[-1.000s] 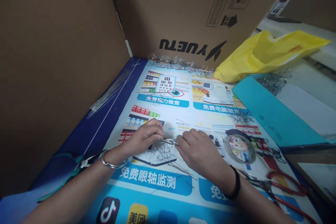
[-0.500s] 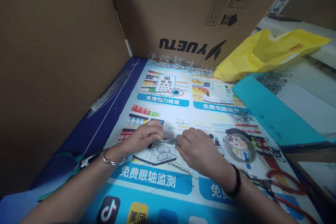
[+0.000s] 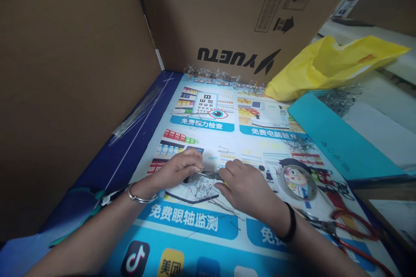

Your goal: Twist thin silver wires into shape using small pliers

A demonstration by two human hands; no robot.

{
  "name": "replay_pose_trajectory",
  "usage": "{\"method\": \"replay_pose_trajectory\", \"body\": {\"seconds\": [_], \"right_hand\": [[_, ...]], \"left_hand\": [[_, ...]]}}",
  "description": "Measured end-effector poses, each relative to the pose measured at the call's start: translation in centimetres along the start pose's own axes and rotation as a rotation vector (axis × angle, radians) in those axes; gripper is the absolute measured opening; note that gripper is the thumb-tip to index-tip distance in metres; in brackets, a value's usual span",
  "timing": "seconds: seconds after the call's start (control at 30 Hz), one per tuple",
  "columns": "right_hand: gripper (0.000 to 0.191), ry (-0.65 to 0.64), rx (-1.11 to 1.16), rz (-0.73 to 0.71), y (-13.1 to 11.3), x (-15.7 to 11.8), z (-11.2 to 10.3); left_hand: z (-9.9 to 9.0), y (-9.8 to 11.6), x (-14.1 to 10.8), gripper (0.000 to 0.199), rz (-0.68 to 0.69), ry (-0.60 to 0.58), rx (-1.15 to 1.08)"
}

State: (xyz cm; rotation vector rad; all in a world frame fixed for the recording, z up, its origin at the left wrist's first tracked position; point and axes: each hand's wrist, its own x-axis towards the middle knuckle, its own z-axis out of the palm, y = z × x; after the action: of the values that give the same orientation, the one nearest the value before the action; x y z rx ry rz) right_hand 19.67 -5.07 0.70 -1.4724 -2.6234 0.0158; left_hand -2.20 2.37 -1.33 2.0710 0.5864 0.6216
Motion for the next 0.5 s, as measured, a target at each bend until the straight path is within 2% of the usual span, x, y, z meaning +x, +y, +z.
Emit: {"method": "replay_pose_trajectory", "body": {"seconds": [0.33, 0.5], "right_hand": [[0.021, -0.039, 0.012, 0.013, 0.06, -0.03, 0.17], [0.019, 0.006, -0.008, 0.019, 0.05, -0.01, 0.43]], "left_hand": [[0.03, 0.31, -0.03, 0.018, 0.041, -0.013, 0.010], [0.04, 0.22, 0.00, 0.017, 0.031, 0.011, 0.011]]}}
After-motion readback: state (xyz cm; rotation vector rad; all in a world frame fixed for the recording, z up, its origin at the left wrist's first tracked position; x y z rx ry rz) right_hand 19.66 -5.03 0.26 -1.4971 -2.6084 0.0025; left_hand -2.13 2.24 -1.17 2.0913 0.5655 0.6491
